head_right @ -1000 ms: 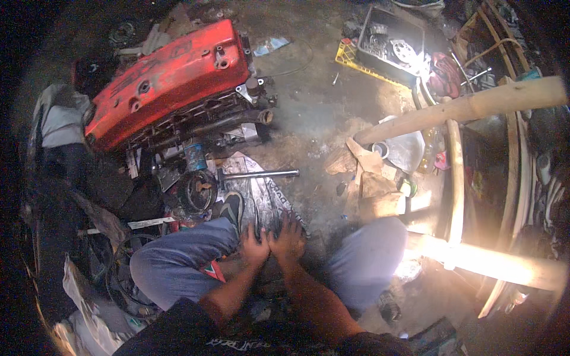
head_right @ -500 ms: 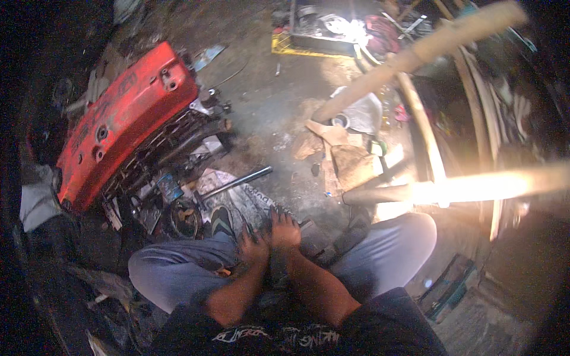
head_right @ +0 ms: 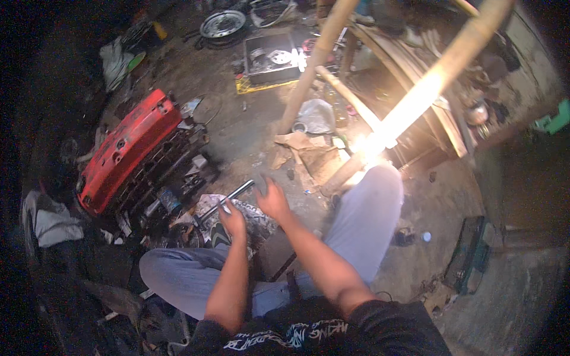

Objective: The person sits on the floor in a cluttered workshop and works on a red engine block. They pour liquid from a plastic bottle into the engine, handle a small metal part, and wipe the engine surface with a cloth.

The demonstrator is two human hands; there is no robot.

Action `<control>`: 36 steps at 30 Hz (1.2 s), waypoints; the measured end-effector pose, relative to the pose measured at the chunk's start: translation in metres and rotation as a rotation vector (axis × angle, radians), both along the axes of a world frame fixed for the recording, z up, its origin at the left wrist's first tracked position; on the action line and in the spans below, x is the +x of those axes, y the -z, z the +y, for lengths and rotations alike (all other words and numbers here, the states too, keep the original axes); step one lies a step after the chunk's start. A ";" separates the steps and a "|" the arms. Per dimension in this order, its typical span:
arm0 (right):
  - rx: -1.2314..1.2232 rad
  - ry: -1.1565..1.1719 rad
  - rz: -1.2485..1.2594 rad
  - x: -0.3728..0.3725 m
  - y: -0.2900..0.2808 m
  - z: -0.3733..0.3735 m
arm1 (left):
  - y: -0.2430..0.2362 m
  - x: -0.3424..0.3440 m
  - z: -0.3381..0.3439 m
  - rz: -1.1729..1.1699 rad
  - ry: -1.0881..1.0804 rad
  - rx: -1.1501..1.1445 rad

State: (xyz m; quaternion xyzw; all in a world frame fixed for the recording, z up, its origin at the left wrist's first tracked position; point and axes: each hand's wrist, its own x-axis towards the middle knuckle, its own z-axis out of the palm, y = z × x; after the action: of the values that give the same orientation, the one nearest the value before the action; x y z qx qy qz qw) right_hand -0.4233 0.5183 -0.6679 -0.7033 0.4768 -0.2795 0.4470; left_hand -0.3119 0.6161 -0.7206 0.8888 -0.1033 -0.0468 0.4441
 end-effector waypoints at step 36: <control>0.147 1.037 0.450 -0.438 -0.058 0.046 | -0.078 -0.378 -0.104 -0.339 2.179 0.462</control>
State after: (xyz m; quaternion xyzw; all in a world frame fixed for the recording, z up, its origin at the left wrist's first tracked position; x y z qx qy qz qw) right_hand -0.8618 0.5643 -0.6103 -0.3865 0.8614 -0.2716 0.1866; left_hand -0.6899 0.5118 -0.6428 0.3803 -0.8722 -0.3062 -0.0286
